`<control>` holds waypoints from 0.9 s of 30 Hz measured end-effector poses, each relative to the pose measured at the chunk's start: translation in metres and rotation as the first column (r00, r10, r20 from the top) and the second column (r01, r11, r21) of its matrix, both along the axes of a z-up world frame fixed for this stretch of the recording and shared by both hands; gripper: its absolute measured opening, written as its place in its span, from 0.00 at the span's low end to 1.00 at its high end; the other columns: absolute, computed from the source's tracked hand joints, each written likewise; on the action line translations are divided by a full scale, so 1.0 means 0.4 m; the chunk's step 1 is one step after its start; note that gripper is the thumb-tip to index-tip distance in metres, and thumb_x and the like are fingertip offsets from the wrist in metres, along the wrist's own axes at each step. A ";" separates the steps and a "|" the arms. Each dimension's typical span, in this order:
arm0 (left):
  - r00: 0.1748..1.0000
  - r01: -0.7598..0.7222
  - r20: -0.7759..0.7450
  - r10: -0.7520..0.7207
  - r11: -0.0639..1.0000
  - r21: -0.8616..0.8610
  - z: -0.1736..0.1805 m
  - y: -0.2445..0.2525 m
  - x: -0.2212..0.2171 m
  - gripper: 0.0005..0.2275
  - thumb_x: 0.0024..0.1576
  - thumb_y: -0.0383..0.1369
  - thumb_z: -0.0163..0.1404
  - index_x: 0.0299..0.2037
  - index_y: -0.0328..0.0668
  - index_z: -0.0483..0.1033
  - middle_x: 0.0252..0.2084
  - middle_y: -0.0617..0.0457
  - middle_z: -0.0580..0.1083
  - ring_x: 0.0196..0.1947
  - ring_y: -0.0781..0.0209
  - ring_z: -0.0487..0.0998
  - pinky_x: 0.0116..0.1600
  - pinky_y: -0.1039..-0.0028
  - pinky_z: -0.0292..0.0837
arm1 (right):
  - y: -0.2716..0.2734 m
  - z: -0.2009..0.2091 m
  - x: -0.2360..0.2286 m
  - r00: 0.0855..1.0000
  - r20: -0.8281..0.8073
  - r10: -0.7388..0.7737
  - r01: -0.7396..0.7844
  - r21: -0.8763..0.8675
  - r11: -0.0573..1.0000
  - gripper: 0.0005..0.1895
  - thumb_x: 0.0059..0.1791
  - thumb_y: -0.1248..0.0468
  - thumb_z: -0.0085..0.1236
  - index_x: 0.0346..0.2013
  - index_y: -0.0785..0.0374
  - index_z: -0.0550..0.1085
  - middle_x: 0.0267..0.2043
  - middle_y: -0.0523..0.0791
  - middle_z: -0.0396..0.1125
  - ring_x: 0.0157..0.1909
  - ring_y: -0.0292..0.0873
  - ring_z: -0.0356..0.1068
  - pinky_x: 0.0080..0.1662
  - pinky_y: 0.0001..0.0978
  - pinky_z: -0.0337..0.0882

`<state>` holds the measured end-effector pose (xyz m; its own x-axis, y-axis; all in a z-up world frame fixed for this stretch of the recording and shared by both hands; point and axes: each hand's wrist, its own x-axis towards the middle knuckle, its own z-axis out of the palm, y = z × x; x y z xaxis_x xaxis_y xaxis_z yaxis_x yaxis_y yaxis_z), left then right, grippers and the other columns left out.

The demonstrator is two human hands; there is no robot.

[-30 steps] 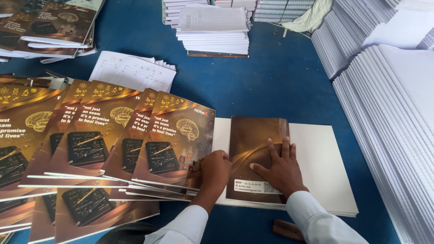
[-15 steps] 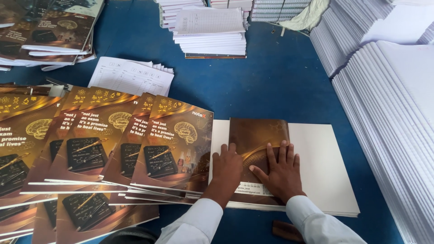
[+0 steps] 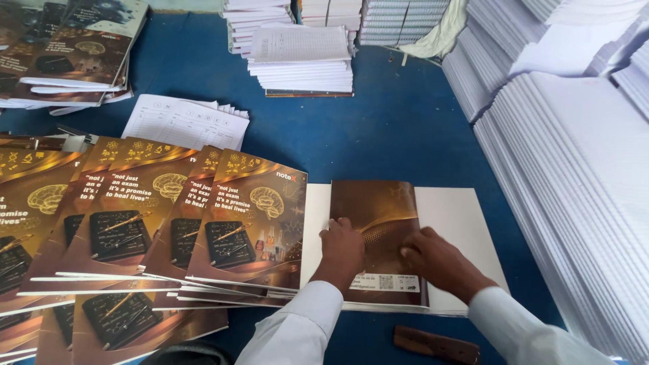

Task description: The person inserts printed covers into blank paper stacks to assemble notebooks. They place a cover on a stack, fold it over, and smooth the edges, repeating the process for multiple units.

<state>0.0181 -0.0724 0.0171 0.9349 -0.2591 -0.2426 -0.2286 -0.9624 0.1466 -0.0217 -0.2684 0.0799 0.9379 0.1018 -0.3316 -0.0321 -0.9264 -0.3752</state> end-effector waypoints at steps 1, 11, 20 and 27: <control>1.000 -0.005 0.013 0.005 1.000 0.000 -0.011 0.000 0.002 0.25 0.49 0.42 0.66 0.54 0.36 0.79 0.67 0.37 0.62 0.66 0.35 0.63 0.61 0.47 0.68 | 0.008 0.028 -0.028 0.999 -0.046 -0.003 0.001 -0.032 0.999 0.20 0.53 0.50 0.48 0.50 0.59 0.77 0.56 0.48 0.70 0.55 0.48 0.74 0.58 0.44 0.74; 0.999 -0.016 -0.042 0.016 1.000 -0.016 0.009 0.002 -0.008 0.30 0.44 0.42 0.71 0.55 0.36 0.77 0.71 0.34 0.58 0.70 0.31 0.59 0.63 0.50 0.68 | 0.017 0.121 -0.193 0.792 -0.593 0.146 -0.359 -0.260 0.896 0.19 0.50 0.54 0.66 0.52 0.54 0.73 0.53 0.47 0.73 0.56 0.46 0.73 0.57 0.39 0.72; 1.000 -0.020 -0.015 0.019 0.998 -0.058 0.015 0.010 -0.035 0.32 0.51 0.38 0.65 0.65 0.39 0.67 0.69 0.28 0.58 0.70 0.25 0.58 0.65 0.46 0.65 | -0.014 0.087 -0.194 0.842 -0.511 0.176 -0.241 -0.064 0.968 0.14 0.51 0.58 0.60 0.51 0.56 0.76 0.52 0.46 0.73 0.57 0.44 0.72 0.61 0.38 0.69; 0.994 0.054 -0.094 -0.049 0.997 0.052 0.031 -0.013 -0.025 0.27 0.64 0.36 0.48 0.73 0.73 0.56 0.71 0.24 0.51 0.69 0.17 0.54 0.67 0.44 0.62 | -0.008 0.046 -0.168 0.972 -0.228 -0.063 0.061 -0.016 0.998 0.24 0.56 0.63 0.41 0.68 0.42 0.66 0.48 0.45 0.69 0.49 0.42 0.72 0.56 0.37 0.71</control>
<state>0.0082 -0.0776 0.0295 0.8935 -0.2906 -0.3424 -0.2662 -0.9568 0.1173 -0.0889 -0.2717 0.0984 0.8415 0.0421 -0.5385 -0.1733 -0.9232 -0.3431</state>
